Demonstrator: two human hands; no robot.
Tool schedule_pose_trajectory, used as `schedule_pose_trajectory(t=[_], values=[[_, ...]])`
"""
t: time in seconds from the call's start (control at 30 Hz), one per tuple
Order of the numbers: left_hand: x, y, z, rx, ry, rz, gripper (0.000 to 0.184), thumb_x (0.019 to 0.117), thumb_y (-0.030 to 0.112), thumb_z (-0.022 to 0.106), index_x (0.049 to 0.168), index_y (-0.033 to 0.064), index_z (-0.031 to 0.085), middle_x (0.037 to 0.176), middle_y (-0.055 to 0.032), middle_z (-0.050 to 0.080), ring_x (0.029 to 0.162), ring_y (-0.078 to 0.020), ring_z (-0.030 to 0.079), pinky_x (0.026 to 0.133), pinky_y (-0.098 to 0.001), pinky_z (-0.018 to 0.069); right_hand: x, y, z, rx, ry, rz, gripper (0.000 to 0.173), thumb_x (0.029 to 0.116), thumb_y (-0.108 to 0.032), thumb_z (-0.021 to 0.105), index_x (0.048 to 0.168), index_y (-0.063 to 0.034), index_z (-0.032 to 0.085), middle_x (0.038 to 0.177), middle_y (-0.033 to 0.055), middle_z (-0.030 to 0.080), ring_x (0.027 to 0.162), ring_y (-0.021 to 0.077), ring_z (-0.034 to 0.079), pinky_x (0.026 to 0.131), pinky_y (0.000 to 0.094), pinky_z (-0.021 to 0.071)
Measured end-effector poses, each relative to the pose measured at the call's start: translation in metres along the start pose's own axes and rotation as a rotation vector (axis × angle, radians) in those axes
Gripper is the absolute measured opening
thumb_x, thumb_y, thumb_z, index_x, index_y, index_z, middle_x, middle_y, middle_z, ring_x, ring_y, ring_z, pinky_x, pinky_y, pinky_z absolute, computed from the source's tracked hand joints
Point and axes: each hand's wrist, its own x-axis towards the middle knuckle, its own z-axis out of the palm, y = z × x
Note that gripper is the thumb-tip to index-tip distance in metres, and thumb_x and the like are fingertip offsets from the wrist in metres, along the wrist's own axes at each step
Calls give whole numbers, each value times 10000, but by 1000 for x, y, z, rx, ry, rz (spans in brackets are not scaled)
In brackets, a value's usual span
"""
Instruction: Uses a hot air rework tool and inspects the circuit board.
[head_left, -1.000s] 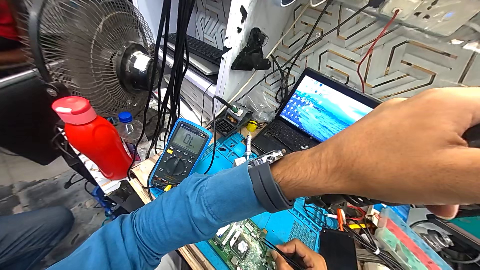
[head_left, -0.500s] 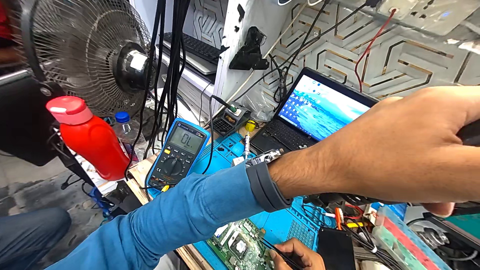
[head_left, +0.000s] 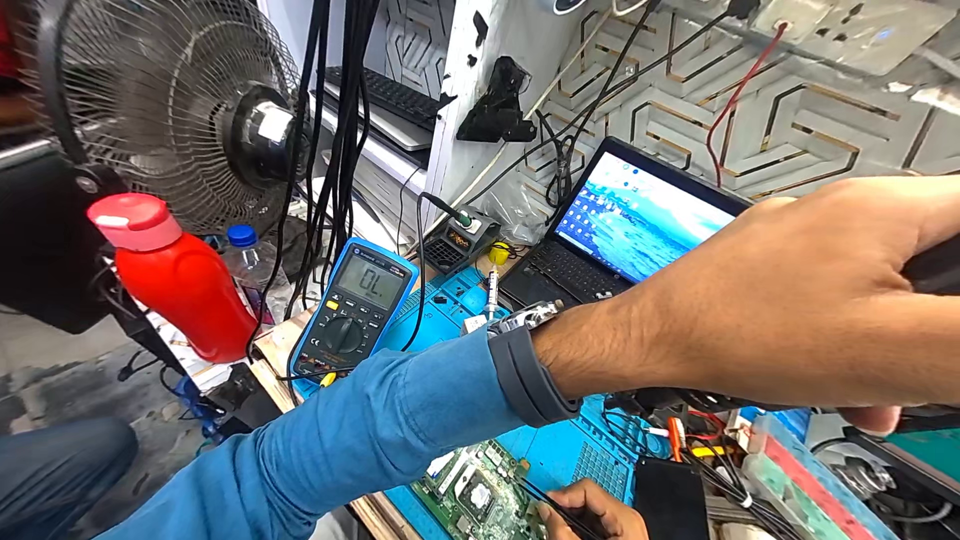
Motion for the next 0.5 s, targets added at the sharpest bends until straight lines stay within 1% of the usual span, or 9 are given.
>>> schedule_pose_trajectory(t=[0.07,0.2,0.33,0.5], values=[[0,1,0,8,-5,-10,179,987,-54,573,1158,-96,602,706,-116,605,510,-133,599,440,-271,543,0,0,0,-1,1,3,86,854,-98,793,914,-61,742,771,19,736,628,103,687,557,284,588],[-1,0,0,-5,4,-9,171,985,-52,577,1149,-98,595,699,-116,605,506,-138,608,435,-279,551,0,0,0,-10,3,-9,91,857,-110,791,918,-61,746,763,16,731,624,95,677,558,289,582],[1,0,-1,-17,8,18,136,975,-46,593,1088,-119,614,714,-127,628,529,-152,623,469,-301,574,-1,1,1,7,0,-1,91,860,-101,790,925,-58,743,768,23,736,616,105,682,549,294,587],[1,0,0,-34,11,26,130,980,-47,586,1083,-123,606,702,-131,621,524,-159,622,470,-307,577,-1,2,1,6,-1,-4,87,861,-107,788,927,-67,747,771,14,737,621,97,681,552,291,585]])
